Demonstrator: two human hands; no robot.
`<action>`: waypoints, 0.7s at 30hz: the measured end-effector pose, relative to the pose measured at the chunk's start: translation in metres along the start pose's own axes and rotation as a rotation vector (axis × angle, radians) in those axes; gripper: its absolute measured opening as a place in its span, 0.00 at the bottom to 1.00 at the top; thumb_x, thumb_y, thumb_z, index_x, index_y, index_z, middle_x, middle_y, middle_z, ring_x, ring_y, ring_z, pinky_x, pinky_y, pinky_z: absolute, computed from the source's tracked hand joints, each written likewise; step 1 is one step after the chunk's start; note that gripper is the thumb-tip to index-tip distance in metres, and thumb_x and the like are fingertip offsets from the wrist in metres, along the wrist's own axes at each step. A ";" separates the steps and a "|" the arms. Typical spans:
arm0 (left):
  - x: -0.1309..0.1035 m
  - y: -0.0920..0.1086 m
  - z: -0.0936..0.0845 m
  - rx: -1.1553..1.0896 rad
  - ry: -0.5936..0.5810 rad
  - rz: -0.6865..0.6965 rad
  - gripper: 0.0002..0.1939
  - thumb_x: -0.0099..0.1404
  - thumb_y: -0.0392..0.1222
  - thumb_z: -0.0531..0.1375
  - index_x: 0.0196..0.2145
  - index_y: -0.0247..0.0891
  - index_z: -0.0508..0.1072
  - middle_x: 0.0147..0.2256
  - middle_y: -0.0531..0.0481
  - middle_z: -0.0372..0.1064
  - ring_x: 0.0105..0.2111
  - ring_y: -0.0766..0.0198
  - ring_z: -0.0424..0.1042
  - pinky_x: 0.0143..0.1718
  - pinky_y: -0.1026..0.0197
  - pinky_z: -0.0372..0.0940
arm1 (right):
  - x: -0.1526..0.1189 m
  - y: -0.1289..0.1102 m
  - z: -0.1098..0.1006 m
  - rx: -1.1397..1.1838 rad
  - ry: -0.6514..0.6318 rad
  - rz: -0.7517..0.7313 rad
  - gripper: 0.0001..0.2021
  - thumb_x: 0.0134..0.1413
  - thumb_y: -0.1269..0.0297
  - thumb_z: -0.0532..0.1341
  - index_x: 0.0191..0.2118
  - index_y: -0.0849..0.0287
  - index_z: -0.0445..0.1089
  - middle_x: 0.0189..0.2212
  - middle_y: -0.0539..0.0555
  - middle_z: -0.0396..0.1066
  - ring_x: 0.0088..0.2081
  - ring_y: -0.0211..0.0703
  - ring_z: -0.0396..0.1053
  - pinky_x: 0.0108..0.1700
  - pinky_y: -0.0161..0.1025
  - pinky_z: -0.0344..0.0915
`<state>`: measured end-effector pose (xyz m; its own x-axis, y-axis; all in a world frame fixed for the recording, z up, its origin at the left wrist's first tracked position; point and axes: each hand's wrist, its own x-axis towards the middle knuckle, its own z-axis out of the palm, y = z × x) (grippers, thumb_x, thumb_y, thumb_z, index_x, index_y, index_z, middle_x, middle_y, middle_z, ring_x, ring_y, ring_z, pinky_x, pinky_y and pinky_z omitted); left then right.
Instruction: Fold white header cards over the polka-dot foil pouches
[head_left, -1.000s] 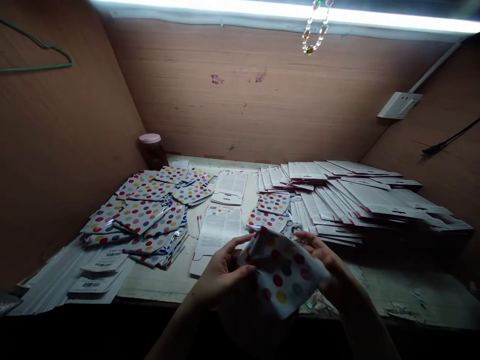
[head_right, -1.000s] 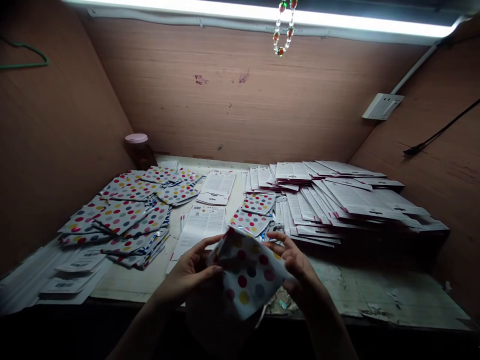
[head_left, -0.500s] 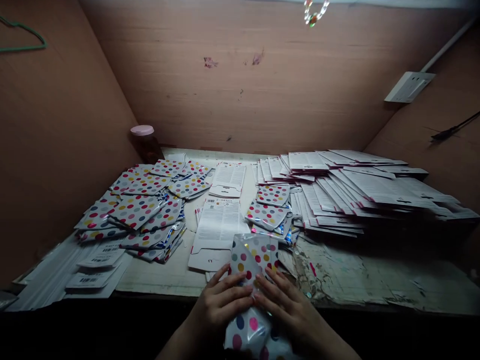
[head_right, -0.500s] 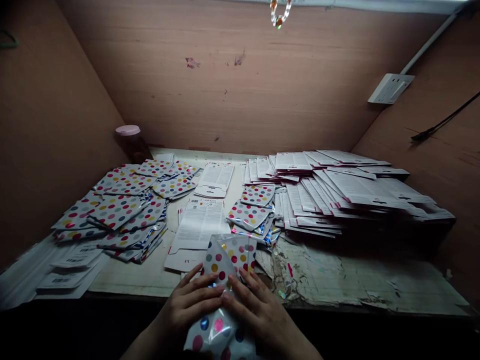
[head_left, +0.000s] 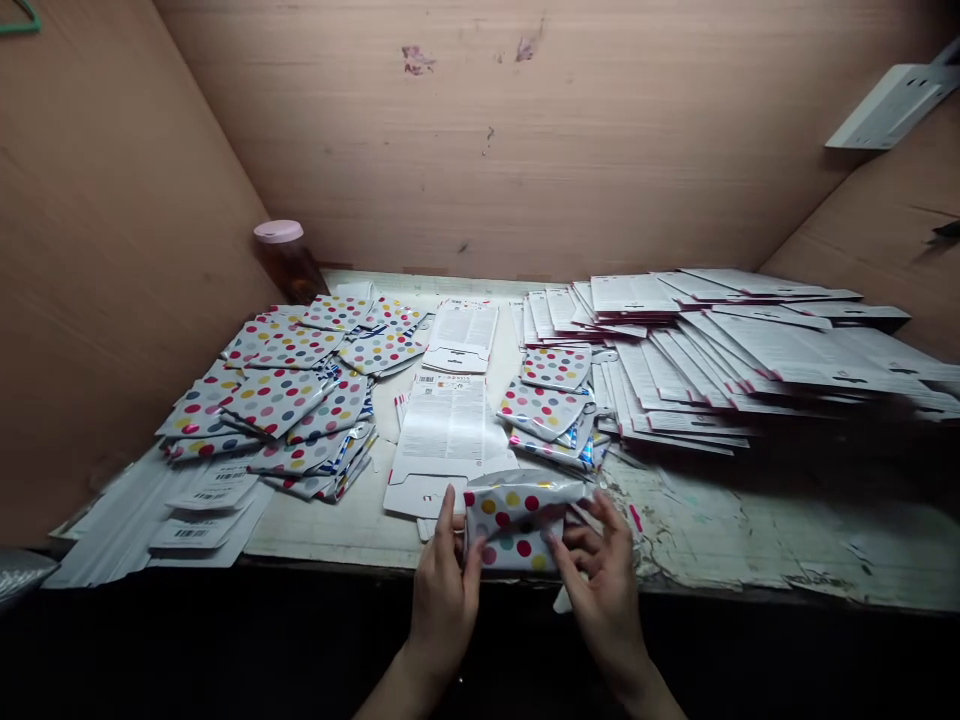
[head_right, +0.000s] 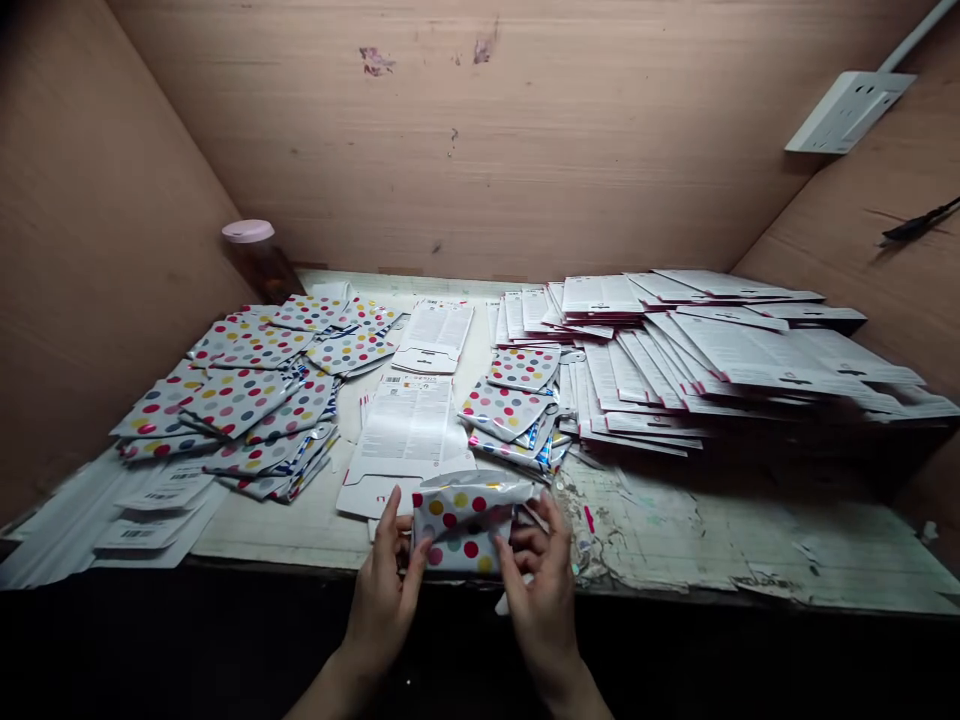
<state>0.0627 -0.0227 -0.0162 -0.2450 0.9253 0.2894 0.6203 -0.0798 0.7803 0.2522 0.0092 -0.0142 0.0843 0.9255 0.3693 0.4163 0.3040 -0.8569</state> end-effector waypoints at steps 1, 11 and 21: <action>0.004 0.004 0.004 0.046 -0.005 -0.025 0.31 0.71 0.40 0.51 0.67 0.42 0.43 0.46 0.41 0.70 0.40 0.57 0.76 0.38 0.56 0.72 | 0.004 -0.004 -0.001 -0.066 0.072 -0.070 0.32 0.60 0.65 0.60 0.66 0.51 0.46 0.55 0.65 0.62 0.46 0.52 0.72 0.42 0.50 0.75; 0.019 0.014 -0.009 0.409 -0.332 0.487 0.39 0.63 0.44 0.59 0.67 0.35 0.47 0.67 0.35 0.47 0.66 0.41 0.48 0.61 0.35 0.52 | 0.027 -0.008 0.003 -0.585 -0.756 -0.550 0.49 0.42 0.66 0.66 0.69 0.59 0.43 0.70 0.64 0.35 0.68 0.68 0.35 0.62 0.65 0.54; 0.040 -0.005 -0.047 0.016 -0.548 0.648 0.24 0.65 0.32 0.55 0.58 0.43 0.64 0.54 0.45 0.71 0.56 0.56 0.67 0.65 0.45 0.46 | 0.026 -0.003 -0.027 0.052 -0.556 -0.501 0.23 0.56 0.76 0.55 0.56 0.52 0.68 0.54 0.56 0.71 0.55 0.51 0.69 0.55 0.47 0.68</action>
<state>0.0145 -0.0025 0.0176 0.5556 0.7476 0.3640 0.5252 -0.6549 0.5434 0.2778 0.0263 0.0080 -0.5798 0.6466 0.4957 0.2397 0.7168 -0.6548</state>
